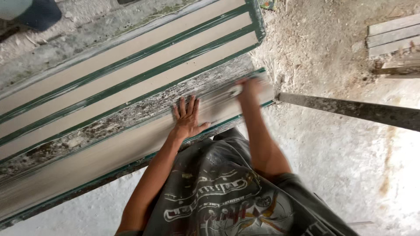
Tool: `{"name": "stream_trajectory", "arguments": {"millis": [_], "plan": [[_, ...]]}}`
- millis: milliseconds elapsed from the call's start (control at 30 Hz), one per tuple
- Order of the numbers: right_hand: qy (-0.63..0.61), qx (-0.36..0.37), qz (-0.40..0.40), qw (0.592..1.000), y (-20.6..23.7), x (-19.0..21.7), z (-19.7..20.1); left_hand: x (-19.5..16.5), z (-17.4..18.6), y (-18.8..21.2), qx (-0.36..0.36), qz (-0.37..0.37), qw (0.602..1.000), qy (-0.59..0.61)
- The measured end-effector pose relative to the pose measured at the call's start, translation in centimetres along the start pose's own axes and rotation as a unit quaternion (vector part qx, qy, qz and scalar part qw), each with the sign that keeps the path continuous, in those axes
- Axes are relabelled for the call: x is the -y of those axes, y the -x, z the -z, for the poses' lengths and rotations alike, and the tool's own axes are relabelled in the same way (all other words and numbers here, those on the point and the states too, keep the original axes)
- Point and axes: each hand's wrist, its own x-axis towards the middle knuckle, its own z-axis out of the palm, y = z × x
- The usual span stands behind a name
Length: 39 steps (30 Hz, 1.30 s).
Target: The person smooths long plaster cornice moldings laid on a workbench, running a small handheld scraper along their fluted faces while steadying each strip with the other hand. They reposition along the moldings, lift and flip pieces, and scrape edges and ends to remove excess plaster.
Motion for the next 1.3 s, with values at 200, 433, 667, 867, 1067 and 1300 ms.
{"name": "stream_trajectory", "arguments": {"millis": [200, 433, 667, 867, 1067, 1300], "plan": [[0.401, 0.058, 0.165, 0.9, -1.5, 4.0, 0.5, 0.6, -0.7, -0.5, -0.012, -0.001, 1.0, -0.008], [0.338, 0.023, 0.166, 0.926, -1.3, 19.3, 3.5, 1.4, -1.9, -1.3, -0.044, -0.009, 0.999, 0.0], [0.826, 0.212, 0.208, 0.48, 2.9, 18.7, 2.6, 1.5, -2.5, -1.3, -0.086, -0.024, 0.996, 0.017], [0.909, 0.326, 0.245, 0.084, -1.1, 18.9, -2.7, 1.6, -2.1, -0.8, -0.146, 0.0, 0.989, -0.003], [0.922, 0.312, 0.177, -0.143, -4.5, 21.5, -6.0, -0.7, -4.3, 0.8, -0.426, 0.204, 0.881, 0.025], [0.828, 0.495, 0.228, -0.135, -3.7, 7.4, -6.1, -1.7, -6.8, -0.6, -0.497, 0.332, 0.796, 0.095]]}}
